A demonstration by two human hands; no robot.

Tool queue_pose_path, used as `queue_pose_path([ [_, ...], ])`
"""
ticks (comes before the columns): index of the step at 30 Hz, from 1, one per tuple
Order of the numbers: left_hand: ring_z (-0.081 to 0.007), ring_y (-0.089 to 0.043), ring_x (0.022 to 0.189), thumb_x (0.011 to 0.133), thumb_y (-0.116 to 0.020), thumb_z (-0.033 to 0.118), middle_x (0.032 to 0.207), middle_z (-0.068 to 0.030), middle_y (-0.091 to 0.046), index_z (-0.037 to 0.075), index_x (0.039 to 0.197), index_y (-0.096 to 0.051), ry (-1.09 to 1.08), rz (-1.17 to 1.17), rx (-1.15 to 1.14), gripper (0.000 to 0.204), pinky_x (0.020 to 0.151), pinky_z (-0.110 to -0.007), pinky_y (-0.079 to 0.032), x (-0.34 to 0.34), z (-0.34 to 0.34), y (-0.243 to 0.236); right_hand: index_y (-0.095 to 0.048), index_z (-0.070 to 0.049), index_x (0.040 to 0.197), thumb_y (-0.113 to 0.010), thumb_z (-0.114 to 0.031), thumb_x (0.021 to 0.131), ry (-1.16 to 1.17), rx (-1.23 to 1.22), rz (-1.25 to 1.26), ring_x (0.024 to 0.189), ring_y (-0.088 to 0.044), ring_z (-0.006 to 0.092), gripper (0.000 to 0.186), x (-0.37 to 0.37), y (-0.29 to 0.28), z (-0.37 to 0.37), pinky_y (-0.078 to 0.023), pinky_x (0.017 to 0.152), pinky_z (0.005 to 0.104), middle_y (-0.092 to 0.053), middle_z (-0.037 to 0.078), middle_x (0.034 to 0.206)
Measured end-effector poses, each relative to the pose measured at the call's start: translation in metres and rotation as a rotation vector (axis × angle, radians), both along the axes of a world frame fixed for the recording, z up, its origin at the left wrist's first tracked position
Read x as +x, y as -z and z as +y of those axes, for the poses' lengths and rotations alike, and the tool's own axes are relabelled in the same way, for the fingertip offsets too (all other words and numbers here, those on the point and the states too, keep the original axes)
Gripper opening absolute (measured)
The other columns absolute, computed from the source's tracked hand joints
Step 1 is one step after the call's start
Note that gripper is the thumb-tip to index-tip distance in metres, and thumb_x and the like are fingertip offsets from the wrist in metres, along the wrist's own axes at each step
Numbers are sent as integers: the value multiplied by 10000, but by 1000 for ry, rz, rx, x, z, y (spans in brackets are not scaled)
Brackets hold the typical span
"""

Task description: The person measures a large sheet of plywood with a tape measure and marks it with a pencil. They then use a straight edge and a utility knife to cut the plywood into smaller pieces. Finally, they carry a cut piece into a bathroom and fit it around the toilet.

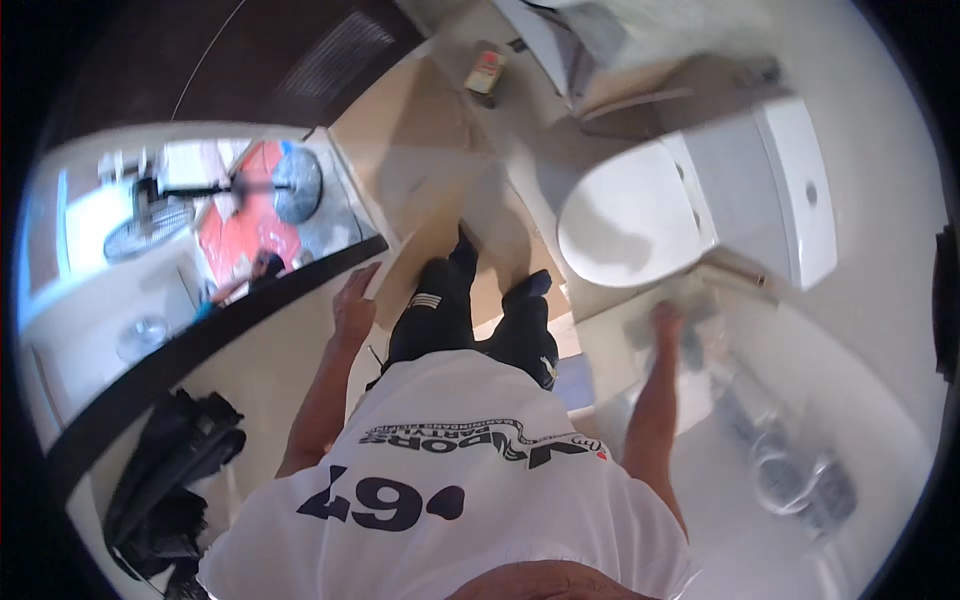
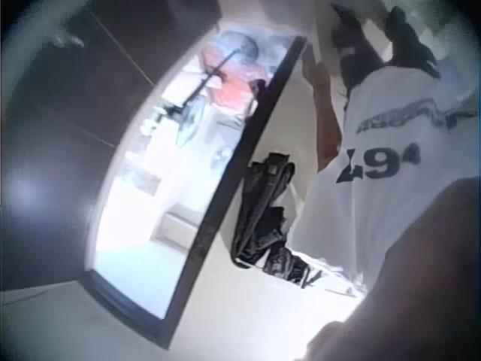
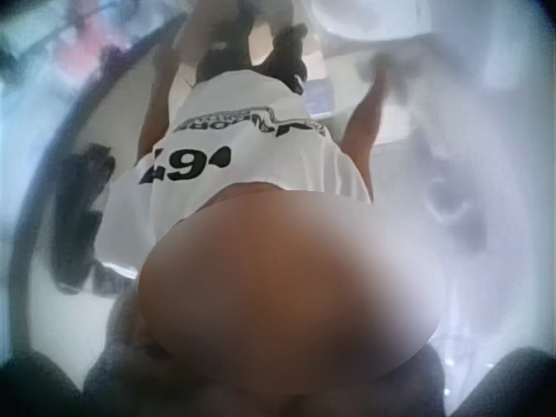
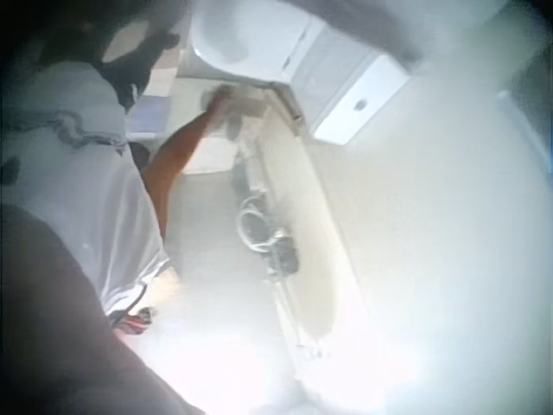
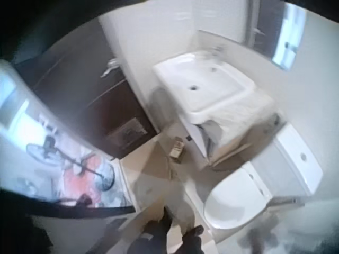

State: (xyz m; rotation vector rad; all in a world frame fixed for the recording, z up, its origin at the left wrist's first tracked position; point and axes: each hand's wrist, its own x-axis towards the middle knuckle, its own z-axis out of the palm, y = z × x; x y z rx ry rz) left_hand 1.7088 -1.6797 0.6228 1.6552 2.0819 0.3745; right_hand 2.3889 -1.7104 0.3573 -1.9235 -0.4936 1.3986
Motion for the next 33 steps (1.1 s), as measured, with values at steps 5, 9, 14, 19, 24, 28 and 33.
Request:
queue_pose_path([
  [5,-374,-602,1000,709,-507,-80,1114,-136,-622,110,1211,-593,-152,-122,77,544,860,-427,-490,-40,-10,-17,-518,-11,1264,-641,-241,875,-978,-300,-178,769,-670,212,468,-236,-33,-14,-535,636,340,-685,129,956],
  [9,-366,-616,983,806,-559,-32,1065,-166,-632,57,1169,-615,-252,-201,205,378,842,-398,-491,-64,-4,-12,-621,-15,1142,-651,-277,824,-1124,-113,-452,1029,-625,347,413,-330,-85,41,-481,902,414,-662,203,1065],
  [14,-268,-642,939,894,-566,32,1013,-156,-666,8,1124,-632,-447,-369,214,241,806,-343,-486,-112,22,-21,-623,-18,1142,-694,-292,804,-919,57,-446,1016,-637,348,440,-409,-188,161,-497,879,403,-659,200,1083],
  [19,-135,-610,856,921,-594,86,951,-79,-678,-26,1072,-635,-482,-532,288,192,750,-298,-472,-159,64,-92,-559,40,1211,-760,-212,790,-911,323,-362,947,-674,258,530,-489,-218,275,-535,804,361,-646,212,1109],
  [24,-87,-575,838,904,-635,114,934,-3,-654,-25,1055,-641,-590,-598,307,205,747,-264,-461,-169,84,-153,-361,34,1388,-778,-192,777,-818,468,-27,1112,-590,293,774,-566,-246,353,-511,882,350,-526,237,1284],
  [28,-75,-559,846,882,-676,155,947,10,-646,-34,1046,-640,-661,-610,501,252,756,-250,-454,-170,76,-170,-316,12,1403,-768,-164,790,-887,627,169,1199,-517,242,782,-604,-261,397,-481,913,330,-504,179,1315],
  [33,-107,-579,884,880,-686,187,982,-50,-658,-38,1024,-645,-819,-462,669,270,798,-265,-458,-184,81,-180,-583,-1,1196,-729,-136,826,-1173,445,379,1019,-584,141,420,-601,-277,424,-478,849,283,-656,66,1089],
])
